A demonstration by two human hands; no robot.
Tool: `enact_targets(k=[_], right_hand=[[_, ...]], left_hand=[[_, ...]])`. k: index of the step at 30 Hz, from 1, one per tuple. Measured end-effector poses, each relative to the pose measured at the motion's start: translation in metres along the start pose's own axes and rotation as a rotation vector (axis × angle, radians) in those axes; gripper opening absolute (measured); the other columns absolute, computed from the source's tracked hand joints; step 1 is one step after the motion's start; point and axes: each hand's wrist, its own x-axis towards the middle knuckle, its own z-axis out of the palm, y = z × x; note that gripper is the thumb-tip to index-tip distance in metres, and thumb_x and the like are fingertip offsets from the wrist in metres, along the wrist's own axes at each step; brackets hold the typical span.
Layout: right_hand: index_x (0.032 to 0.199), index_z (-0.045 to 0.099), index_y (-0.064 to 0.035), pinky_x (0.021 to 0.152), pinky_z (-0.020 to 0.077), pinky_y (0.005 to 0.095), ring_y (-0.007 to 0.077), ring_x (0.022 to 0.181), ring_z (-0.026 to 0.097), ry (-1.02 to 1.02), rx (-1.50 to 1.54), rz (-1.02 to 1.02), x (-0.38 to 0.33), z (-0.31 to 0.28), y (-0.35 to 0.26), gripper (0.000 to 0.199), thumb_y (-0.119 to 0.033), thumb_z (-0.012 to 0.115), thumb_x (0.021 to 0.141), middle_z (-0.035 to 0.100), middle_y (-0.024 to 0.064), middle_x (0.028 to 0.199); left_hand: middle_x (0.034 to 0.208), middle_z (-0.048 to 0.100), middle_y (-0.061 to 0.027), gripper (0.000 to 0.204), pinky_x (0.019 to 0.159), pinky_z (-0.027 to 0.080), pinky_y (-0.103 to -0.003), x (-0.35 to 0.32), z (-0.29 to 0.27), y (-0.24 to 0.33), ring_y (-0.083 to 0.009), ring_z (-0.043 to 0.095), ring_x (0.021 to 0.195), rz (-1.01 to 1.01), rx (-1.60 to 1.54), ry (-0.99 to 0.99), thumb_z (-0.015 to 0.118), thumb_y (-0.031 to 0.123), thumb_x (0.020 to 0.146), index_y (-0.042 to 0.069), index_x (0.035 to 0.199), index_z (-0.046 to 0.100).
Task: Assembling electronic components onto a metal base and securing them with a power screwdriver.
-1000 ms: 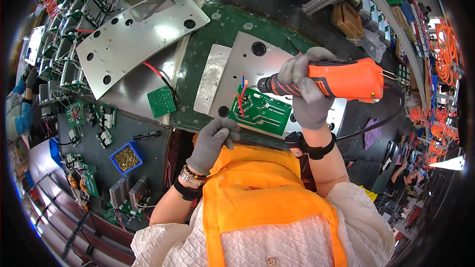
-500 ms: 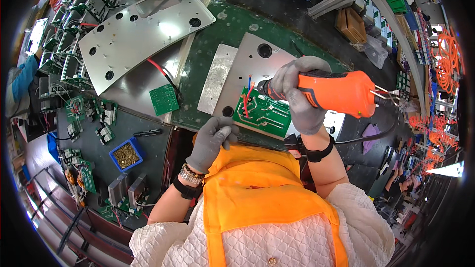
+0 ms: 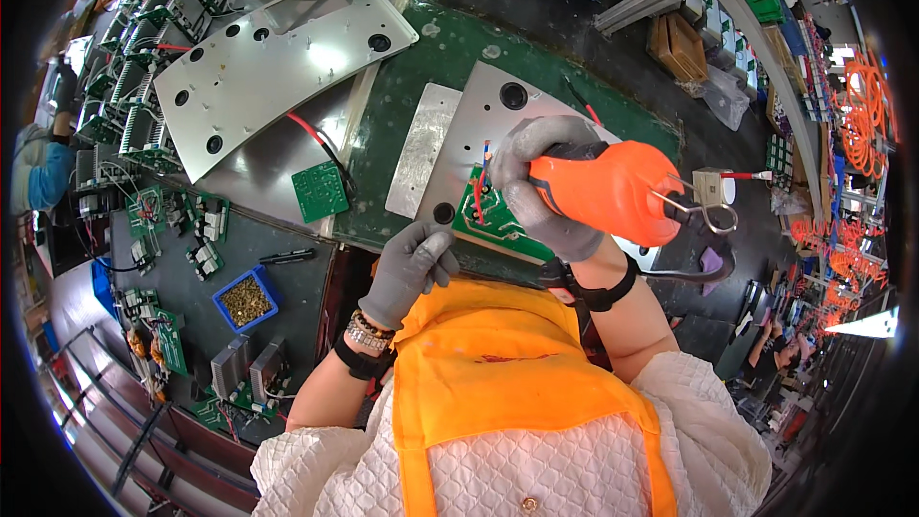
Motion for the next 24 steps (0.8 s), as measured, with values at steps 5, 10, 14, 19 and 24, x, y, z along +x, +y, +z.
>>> enact_targets(k=[5,10,14,19,24], right_hand=[[0.103,0.057,-0.0042,0.061,0.0486,0.0235,0.0108,0.071,0.06,0.204,-0.057,0.092,0.001,0.005,-0.006,0.03,0.009,0.06,0.076,0.06,0.0053,0.088],[0.108,0.05,-0.0041,0.061,0.0472,0.0314,0.0172,0.066,0.056,0.067,0.337,-0.272,-0.015,-0.01,-0.044,0.038,0.008,0.062,0.075,0.056,0.0054,0.076],[0.11,0.051,-0.0095,0.051,0.0416,0.0303,0.014,0.053,0.051,0.132,0.516,-0.175,-0.03,-0.007,-0.053,0.039,-0.016,0.073,0.079,0.052,-0.0013,0.064],[0.112,0.052,-0.0118,0.052,0.0416,0.0289,0.0125,0.053,0.051,0.211,0.636,-0.12,-0.042,-0.004,-0.048,0.04,-0.015,0.072,0.078,0.052,-0.0033,0.065],[0.115,0.052,-0.0119,0.055,0.0427,0.0301,0.013,0.056,0.052,0.245,0.63,-0.092,-0.051,-0.005,-0.048,0.04,-0.013,0.069,0.079,0.053,-0.003,0.068]], left_hand=[[0.09,0.065,-0.0049,0.018,0.059,0.044,-0.02,-0.002,0.008,-0.007,-0.0071,0.059,0.072,0.187,-0.065,-0.002,0.05,0.015,0.099,0.003,0.111,0.056],[0.094,0.066,-0.0036,0.015,0.061,0.045,-0.02,-0.002,0.005,-0.005,-0.0063,0.058,0.077,0.222,-0.1,0.01,0.052,0.012,0.097,0.005,0.11,0.057],[0.09,0.064,-0.0016,0.015,0.062,0.045,-0.02,-0.001,0.003,-0.007,-0.0058,0.058,0.075,0.137,-0.068,0.044,0.064,0.009,0.092,0.004,0.106,0.059],[0.083,0.063,0.0016,0.018,0.063,0.045,-0.02,0.0,0.007,-0.014,-0.0049,0.055,0.071,0.232,-0.085,0.037,0.071,0.008,0.087,0.003,0.101,0.061],[0.08,0.062,0.0033,0.018,0.063,0.043,-0.019,-0.003,0.006,-0.014,-0.0034,0.053,0.07,0.244,0.002,0.037,0.074,0.011,0.085,0.003,0.097,0.064]])
